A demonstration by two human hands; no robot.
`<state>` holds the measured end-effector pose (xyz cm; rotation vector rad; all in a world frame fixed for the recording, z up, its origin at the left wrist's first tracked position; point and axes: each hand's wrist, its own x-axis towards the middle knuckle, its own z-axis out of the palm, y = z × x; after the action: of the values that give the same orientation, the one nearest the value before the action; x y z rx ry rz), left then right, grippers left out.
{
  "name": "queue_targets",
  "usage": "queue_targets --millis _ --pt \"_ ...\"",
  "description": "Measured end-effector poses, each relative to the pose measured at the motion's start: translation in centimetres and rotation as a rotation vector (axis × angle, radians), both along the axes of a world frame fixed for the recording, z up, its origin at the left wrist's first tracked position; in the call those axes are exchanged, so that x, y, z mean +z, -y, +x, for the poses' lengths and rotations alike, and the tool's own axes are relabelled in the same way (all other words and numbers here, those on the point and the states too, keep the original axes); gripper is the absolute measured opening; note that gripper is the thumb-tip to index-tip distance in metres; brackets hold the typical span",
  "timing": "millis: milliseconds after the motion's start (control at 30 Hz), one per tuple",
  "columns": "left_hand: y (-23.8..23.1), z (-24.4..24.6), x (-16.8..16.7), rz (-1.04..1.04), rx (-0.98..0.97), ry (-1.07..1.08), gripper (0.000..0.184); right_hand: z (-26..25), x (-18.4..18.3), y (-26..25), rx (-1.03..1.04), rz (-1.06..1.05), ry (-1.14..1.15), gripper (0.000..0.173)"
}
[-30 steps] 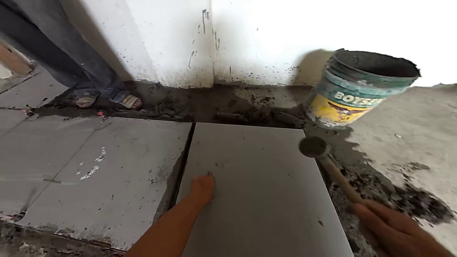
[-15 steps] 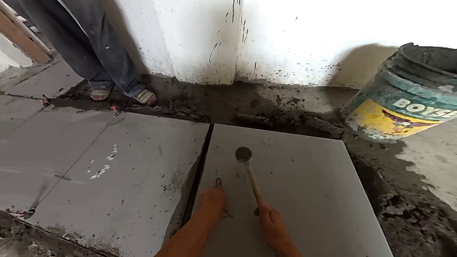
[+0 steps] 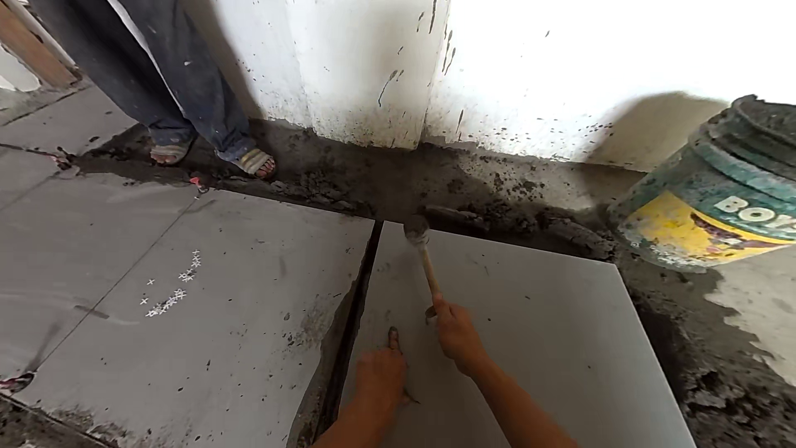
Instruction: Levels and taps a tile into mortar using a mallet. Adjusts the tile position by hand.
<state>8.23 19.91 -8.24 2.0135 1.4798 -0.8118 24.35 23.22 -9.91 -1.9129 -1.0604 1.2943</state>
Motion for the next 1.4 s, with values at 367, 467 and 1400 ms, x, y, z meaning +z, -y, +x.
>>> queue_targets --millis 367,467,1400 --pt "-0.4 -0.1 -0.8 -0.056 0.033 0.051 0.110 -1.9 0.6 -3.9 -0.057 0.007 -0.029 0.064" --pt "0.0 -0.1 -0.9 -0.048 0.024 0.051 0.110 -1.5 -0.3 -3.6 0.001 -0.054 0.034 0.065" --pt "1.2 0.6 -0.4 0.020 -0.039 -0.020 0.096 4.0 0.9 6.4 -0.228 -0.046 -0.017 0.061"
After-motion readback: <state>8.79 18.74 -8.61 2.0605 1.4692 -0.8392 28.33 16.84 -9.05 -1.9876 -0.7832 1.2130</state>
